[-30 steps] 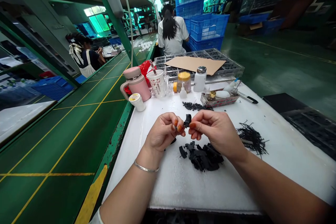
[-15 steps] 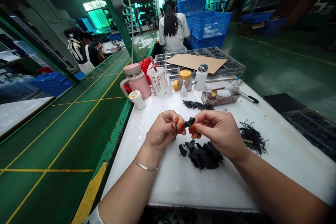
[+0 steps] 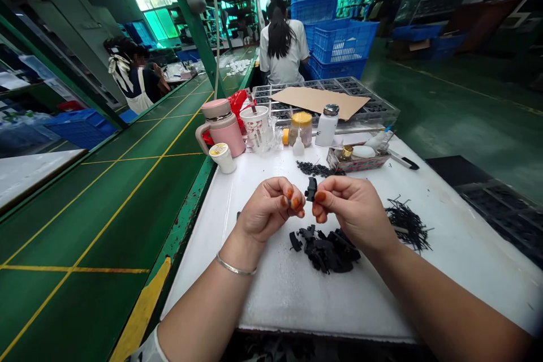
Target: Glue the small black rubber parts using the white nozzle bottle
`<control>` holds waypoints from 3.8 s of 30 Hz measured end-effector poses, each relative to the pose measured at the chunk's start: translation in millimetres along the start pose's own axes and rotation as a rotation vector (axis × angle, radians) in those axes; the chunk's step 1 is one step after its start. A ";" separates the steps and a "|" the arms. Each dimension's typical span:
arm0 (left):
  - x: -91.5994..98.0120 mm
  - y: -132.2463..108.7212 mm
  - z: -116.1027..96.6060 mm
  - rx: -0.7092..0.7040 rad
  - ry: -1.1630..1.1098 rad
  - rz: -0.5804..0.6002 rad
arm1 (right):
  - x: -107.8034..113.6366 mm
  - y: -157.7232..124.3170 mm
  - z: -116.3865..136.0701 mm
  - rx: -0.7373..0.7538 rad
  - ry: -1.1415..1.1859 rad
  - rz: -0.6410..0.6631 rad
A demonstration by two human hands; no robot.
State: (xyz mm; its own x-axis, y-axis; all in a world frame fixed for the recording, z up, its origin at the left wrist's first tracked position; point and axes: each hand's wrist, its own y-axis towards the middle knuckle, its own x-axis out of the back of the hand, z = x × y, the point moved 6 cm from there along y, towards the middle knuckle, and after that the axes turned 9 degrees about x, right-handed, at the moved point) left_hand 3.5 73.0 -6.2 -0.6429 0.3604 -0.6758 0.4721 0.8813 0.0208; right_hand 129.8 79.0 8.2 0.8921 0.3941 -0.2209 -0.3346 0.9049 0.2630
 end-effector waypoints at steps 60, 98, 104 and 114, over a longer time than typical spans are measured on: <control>-1.7 1.8 22.6 0.235 -0.144 -0.074 | -7.5 -17.7 60.1 0.800 -0.925 0.037; 5.1 1.7 12.1 0.198 0.112 -0.208 | -0.5 -8.8 48.7 0.481 -0.783 0.044; 4.9 1.3 11.1 0.201 0.130 -0.227 | -0.3 -8.1 45.4 0.442 -0.796 0.040; 6.8 1.3 11.4 0.203 0.139 -0.251 | -2.0 -9.9 45.7 0.497 -0.821 0.019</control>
State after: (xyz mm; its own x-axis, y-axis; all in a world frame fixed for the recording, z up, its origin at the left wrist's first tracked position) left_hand 6.6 73.1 -19.2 -0.8236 0.1909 -0.5340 0.3903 0.8740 -0.2895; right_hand 145.2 62.0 48.9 0.8856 0.0013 0.4645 -0.3523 0.6537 0.6697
